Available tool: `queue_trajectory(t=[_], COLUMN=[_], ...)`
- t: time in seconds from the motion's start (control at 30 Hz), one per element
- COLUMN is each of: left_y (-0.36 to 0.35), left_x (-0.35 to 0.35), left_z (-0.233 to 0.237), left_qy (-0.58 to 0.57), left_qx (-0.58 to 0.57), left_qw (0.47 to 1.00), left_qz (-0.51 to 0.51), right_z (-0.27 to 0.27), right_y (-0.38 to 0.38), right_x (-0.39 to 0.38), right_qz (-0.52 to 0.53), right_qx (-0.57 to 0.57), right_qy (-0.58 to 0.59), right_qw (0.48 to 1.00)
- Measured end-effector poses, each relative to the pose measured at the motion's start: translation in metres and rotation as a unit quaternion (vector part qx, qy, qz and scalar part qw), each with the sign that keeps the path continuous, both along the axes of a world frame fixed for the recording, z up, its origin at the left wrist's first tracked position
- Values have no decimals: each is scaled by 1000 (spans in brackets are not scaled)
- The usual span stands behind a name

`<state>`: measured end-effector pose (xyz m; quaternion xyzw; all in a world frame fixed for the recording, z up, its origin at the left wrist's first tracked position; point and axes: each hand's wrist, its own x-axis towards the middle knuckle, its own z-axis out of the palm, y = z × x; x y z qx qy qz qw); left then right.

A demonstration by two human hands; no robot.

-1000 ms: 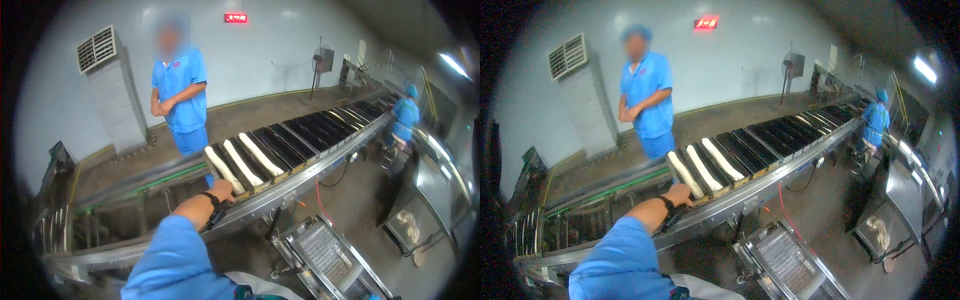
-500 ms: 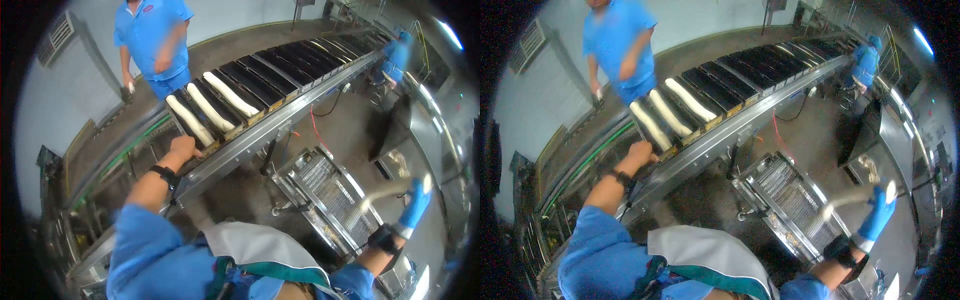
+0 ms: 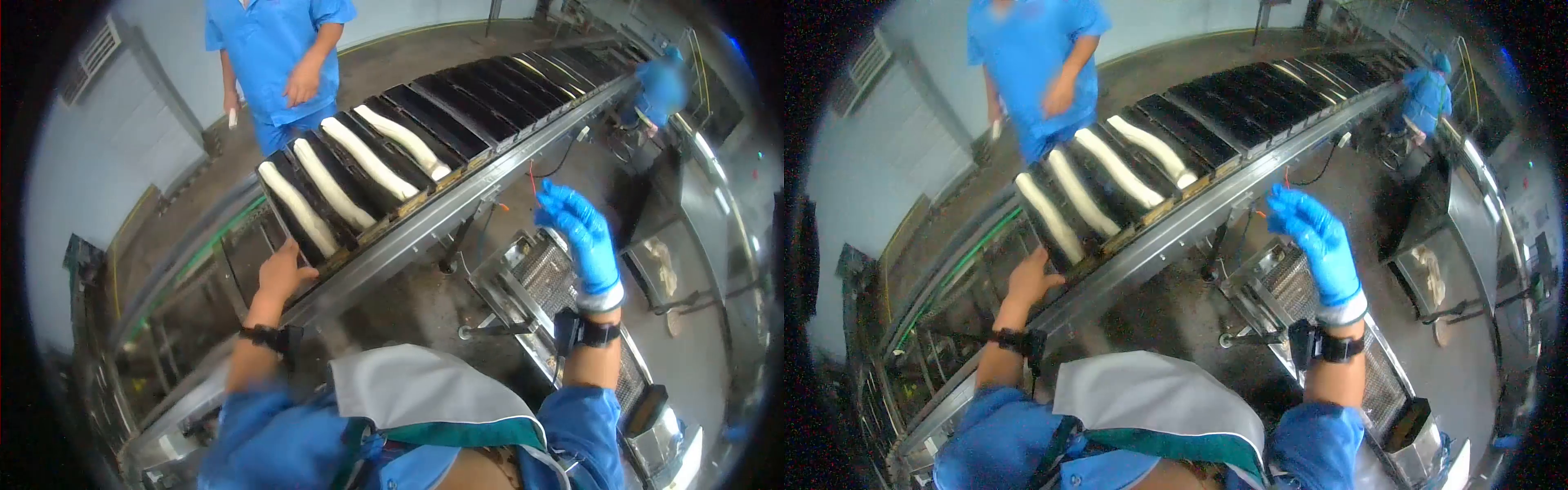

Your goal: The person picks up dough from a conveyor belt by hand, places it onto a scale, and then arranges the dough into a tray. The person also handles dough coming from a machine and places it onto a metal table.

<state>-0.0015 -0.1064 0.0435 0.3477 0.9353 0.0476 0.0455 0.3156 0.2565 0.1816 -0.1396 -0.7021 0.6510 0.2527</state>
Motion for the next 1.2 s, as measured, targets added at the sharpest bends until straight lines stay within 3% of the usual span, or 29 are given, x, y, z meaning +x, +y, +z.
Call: queue_trajectory(t=[0.13,0.17,0.2,0.23,0.27,0.33,0.4,0.47,0.5,0.53,0.6,0.67,0.73,0.77,0.87,0.9,0.97,1.03,1.07,1.13,1.17,1.2], left_y=[0,12,14,33,49,83,116,137,142,146,133,118,102,98,92,86,74,59,60,68,70,76], left_x=[24,41,34,41,36,24,8,-8,-13,-26,-20,-35,-56,-62,-59,-38,-40,-29,-13,6,15,27], left_z=[27,42,10,18,21,-7,-10,-14,-16,-33,-17,-41,-65,-71,-47,-16,-8,-12,-5,8,14,12], left_qy=[-22,-81,-95,-91,-151,-52,-57,-11,35,11,7,-35,-54,-77,-39,-24,-18,-31,17,73,78,77], left_qx=[33,155,185,195,234,280,181,2,-103,-148,-247,-248,-245,-189,-197,-188,-174,-105,-42,37,55,85], left_qw=[998,985,978,977,960,952,975,994,987,985,959,962,965,979,980,982,984,992,996,994,995,993], left_qz=[46,7,10,-3,-19,-111,-119,-110,-117,-84,-141,-109,-83,-1,17,26,38,62,72,69,16,-31], right_z=[-49,-74,-107,-140,-168,-192,-226,-245,-256,-264,-257,-291,-309,-310,-264,-314,-409,-320,-233,-219,-221,-210], right_y=[29,36,46,56,60,71,84,88,92,94,83,95,102,103,69,93,142,108,72,65,64,75], right_x=[69,102,132,156,168,215,260,300,329,352,386,446,498,511,501,554,654,569,484,470,482,472], right_qz=[-112,-150,-183,-205,-253,-277,-303,-340,-353,-366,-414,-408,-357,-331,-352,-264,-101,-217,-277,-389,-310,-243], right_qx=[85,89,98,142,98,223,219,202,207,212,184,266,263,260,157,250,465,326,262,214,281,273], right_qy=[-141,-180,-215,-229,-207,-377,-417,-488,-503,-519,-545,-589,-657,-689,-769,-779,-751,-796,-807,-774,-778,-832], right_qw=[980,968,954,941,940,855,828,778,761,743,705,645,610,591,510,512,458,462,451,451,469,417])
